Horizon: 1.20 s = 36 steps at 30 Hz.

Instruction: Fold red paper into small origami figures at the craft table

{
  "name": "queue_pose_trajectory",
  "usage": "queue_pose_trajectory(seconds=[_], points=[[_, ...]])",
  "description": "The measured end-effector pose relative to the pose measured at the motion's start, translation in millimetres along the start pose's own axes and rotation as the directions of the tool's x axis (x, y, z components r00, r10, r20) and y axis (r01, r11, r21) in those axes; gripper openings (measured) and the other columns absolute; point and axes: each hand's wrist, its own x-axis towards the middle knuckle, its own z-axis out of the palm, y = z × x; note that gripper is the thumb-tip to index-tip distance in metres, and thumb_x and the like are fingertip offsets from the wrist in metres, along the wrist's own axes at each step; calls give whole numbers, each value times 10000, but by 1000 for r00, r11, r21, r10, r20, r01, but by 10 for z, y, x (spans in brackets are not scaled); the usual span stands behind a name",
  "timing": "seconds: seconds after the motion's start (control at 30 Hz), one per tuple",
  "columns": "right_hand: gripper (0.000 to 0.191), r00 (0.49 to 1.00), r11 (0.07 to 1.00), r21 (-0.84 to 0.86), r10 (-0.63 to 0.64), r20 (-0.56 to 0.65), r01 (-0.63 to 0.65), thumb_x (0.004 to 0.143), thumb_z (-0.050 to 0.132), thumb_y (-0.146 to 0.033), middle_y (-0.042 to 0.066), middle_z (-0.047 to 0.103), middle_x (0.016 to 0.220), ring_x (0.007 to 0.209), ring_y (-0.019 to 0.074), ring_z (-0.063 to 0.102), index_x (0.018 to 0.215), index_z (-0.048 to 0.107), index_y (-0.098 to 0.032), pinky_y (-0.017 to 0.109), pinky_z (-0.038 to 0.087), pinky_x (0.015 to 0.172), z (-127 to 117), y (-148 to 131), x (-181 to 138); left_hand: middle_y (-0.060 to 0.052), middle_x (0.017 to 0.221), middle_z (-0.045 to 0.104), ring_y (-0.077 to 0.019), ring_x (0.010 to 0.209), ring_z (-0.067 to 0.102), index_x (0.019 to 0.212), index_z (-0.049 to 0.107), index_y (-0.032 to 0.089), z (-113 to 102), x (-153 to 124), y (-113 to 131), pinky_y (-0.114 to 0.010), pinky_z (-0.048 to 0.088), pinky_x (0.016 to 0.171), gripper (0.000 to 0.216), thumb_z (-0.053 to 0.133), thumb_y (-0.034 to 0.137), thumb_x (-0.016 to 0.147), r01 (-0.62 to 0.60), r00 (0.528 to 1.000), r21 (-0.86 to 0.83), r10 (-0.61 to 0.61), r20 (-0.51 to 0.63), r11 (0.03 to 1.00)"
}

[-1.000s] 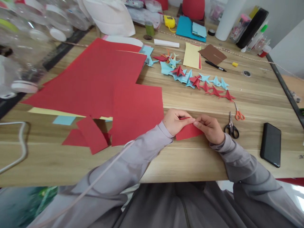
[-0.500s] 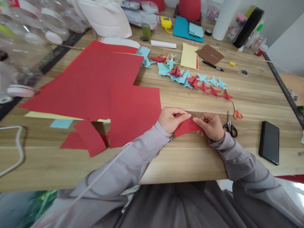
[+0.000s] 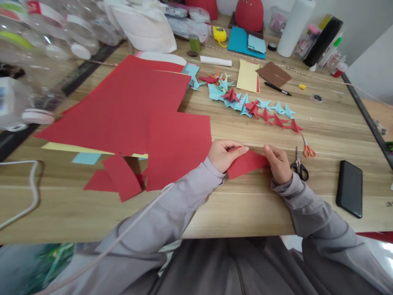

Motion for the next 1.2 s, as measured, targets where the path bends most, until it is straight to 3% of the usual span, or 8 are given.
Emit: queue_pose_trajectory(seconds=[0.13, 0.33, 0.4, 0.5, 0.67, 0.97, 1.07, 1.2], points=[[399, 997, 999, -1, -37, 62, 37, 637, 743, -547, -11, 601, 591, 545, 101, 508, 661, 631, -164, 238, 425, 534, -2, 10, 41, -40, 698, 724, -156, 673, 648, 661, 720, 152, 19, -12, -48, -272, 519, 653, 240, 780, 382, 620, -28, 999, 10, 28, 19, 1000], [267, 998, 981, 189, 57, -32, -50, 645, 775, -407, -7, 621, 609, 531, 103, 513, 668, 663, -165, 243, 428, 520, -26, 67, 55, -7, 552, 659, -105, 498, 582, 643, 692, 132, 43, -43, -77, -221, 470, 502, 162, 783, 263, 614, 50, 985, 23, -53, 166, 998], [274, 995, 973, 212, 93, -22, -86, 629, 784, -404, -12, 617, 601, 512, 99, 502, 669, 660, -163, 239, 417, 496, -27, 52, 45, -5, 543, 654, -100, 471, 586, 636, 681, 123, 64, -63, -58, -210, 469, 480, 110, 761, 198, 630, 112, 963, 28, -116, 242, 993], [318, 997, 992, 108, 66, 30, -68, 602, 797, -424, -13, 602, 588, 506, 91, 478, 639, 643, -148, 229, 387, 478, -21, 6, 28, -2, 542, 653, -98, 452, 601, 656, 678, 114, 91, -87, -23, -200, 484, 473, 53, 723, 139, 667, 182, 945, 27, -182, 271, 983], [383, 997, 1000, -2, 22, 78, -22, 638, 748, -499, -10, 567, 565, 505, 88, 443, 613, 608, -144, 223, 354, 453, -10, -41, 18, 13, 508, 632, -88, 436, 597, 651, 662, 120, 88, -84, -17, -179, 468, 458, 77, 704, 144, 711, 175, 937, 64, -186, 297, 983], [396, 996, 998, 55, 38, 78, -43, 649, 743, -496, -28, 532, 517, 471, 69, 414, 553, 584, -146, 211, 330, 426, -9, -12, 16, 19, 452, 592, -90, 420, 581, 556, 542, 142, 62, -67, -49, -187, 459, 451, 278, 703, 273, 741, 161, 907, 72, -176, 383, 984], [360, 994, 994, 84, 64, 86, -71, 575, 804, -460, -10, 600, 541, 482, 83, 473, 580, 644, -138, 219, 384, 450, -13, -35, 26, 28, 446, 572, -84, 409, 565, 547, 531, 141, 74, -83, -37, -183, 454, 437, 301, 720, 294, 726, 165, 894, 81, -184, 408, 983], [326, 987, 989, 120, 65, 146, -83, 527, 841, -414, 40, 694, 619, 536, 125, 570, 645, 711, -139, 249, 465, 516, -10, -45, 20, 48, 421, 527, -62, 390, 529, 520, 512, 146, 85, -103, -47, -150, 407, 406, 273, 674, 184, 736, 118, 879, 174, -184, 439, 978]])
